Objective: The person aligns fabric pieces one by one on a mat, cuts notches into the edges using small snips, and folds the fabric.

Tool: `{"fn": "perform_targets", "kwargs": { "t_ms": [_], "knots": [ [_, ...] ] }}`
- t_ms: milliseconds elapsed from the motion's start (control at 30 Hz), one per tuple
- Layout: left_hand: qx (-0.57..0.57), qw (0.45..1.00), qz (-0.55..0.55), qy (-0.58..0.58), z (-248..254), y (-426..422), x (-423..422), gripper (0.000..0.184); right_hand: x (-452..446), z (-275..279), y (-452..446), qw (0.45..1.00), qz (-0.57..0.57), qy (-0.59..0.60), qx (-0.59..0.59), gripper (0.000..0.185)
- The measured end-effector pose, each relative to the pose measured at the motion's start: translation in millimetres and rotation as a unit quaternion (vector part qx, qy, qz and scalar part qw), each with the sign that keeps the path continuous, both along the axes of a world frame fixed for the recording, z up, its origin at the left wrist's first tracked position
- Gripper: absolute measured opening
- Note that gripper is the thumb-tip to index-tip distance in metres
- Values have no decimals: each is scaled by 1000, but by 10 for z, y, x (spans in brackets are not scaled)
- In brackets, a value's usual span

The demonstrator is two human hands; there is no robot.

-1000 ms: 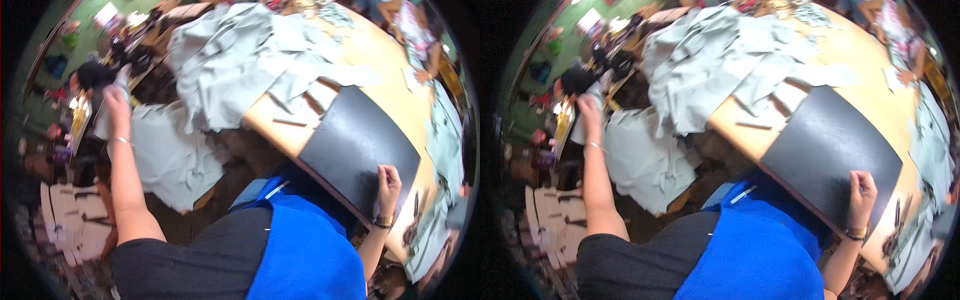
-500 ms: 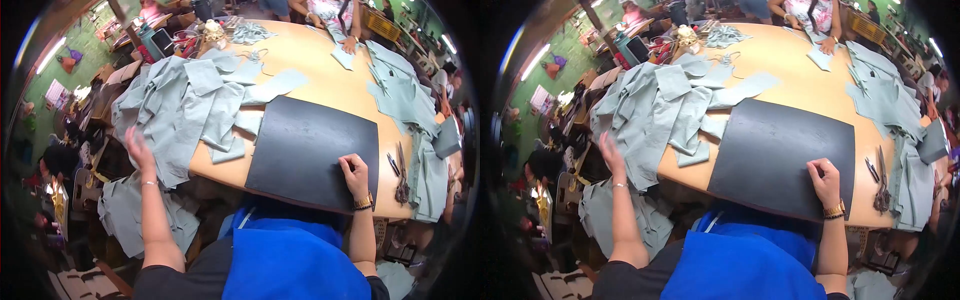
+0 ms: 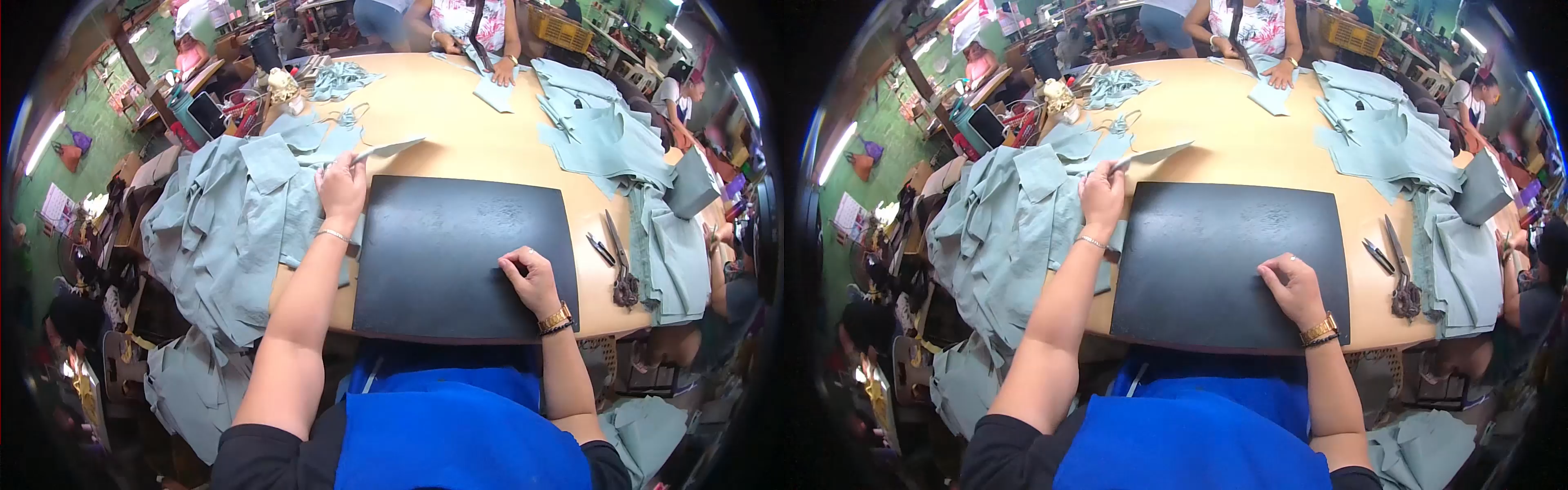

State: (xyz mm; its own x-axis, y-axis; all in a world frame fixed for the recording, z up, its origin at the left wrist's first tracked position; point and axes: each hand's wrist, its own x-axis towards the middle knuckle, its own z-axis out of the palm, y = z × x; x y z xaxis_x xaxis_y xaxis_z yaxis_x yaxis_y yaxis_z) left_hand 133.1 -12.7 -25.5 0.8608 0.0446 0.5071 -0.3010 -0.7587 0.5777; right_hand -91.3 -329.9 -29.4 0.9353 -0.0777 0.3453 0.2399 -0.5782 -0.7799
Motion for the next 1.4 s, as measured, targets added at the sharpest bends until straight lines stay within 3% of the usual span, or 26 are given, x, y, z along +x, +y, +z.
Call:
{"fn": "perform_targets", "kwargs": {
  "t_ms": [100, 133, 233, 267, 367, 467, 633, 733, 800, 867, 967, 1100, 1200, 1267, 1400],
  "knots": [
    [-58, 994, -67, -71, 223, -244, -277, 22, -12, 1, -6, 1000, 2, 8, 8, 9],
    [-69, 986, -140, -57, 274, -305, -386, 31, -10, 24, -4, 1000, 3, 15, 16, 9],
    [38, 987, -155, -36, 204, -343, -680, 38, -2, 45, 7, 1000, 10, 17, 15, 9],
    [66, 986, -153, 19, 172, -219, -688, 47, -15, 59, 13, 1000, 9, 18, 12, 10],
    [168, 980, 42, 96, 12, 296, -598, 57, -16, 48, 13, 1000, 7, 21, 15, 10],
    [251, 955, 115, 111, -243, 882, -592, 68, -14, 19, 15, 999, 10, 24, 19, 10],
    [271, 953, 103, 92, -520, 1412, -394, 77, -10, -10, -19, 999, 5, 34, 22, 10],
    [280, 949, 135, 58, -438, 1582, -268, 79, -19, 53, -4, 998, 2, 54, 37, 11],
    [85, 983, 157, 29, -252, 1549, -233, 77, -7, 33, -9, 999, 1, 33, 29, 10],
    [-114, 975, 192, -14, -87, 1452, -138, 75, -16, 40, 5, 998, 1, 39, 44, 11],
    [-271, 945, 174, 44, -173, 1581, 345, 75, -10, 62, -4, 999, 2, 44, 22, 9],
    [-440, 891, 108, 21, 165, 1398, 644, 46, 14, -23, -34, 999, 14, 24, 34, 11],
    [-458, 888, -49, 4, 707, 763, 383, 26, 6, -10, -38, 999, 8, 35, 18, 12],
    [-519, 842, -144, 37, 877, 156, -59, 20, 6, 7, -38, 999, 3, 41, 4, 12],
    [-455, 828, -317, 83, 557, -586, -1144, 18, 22, -61, -6, 993, 0, 57, 105, 15]
  ]
}}
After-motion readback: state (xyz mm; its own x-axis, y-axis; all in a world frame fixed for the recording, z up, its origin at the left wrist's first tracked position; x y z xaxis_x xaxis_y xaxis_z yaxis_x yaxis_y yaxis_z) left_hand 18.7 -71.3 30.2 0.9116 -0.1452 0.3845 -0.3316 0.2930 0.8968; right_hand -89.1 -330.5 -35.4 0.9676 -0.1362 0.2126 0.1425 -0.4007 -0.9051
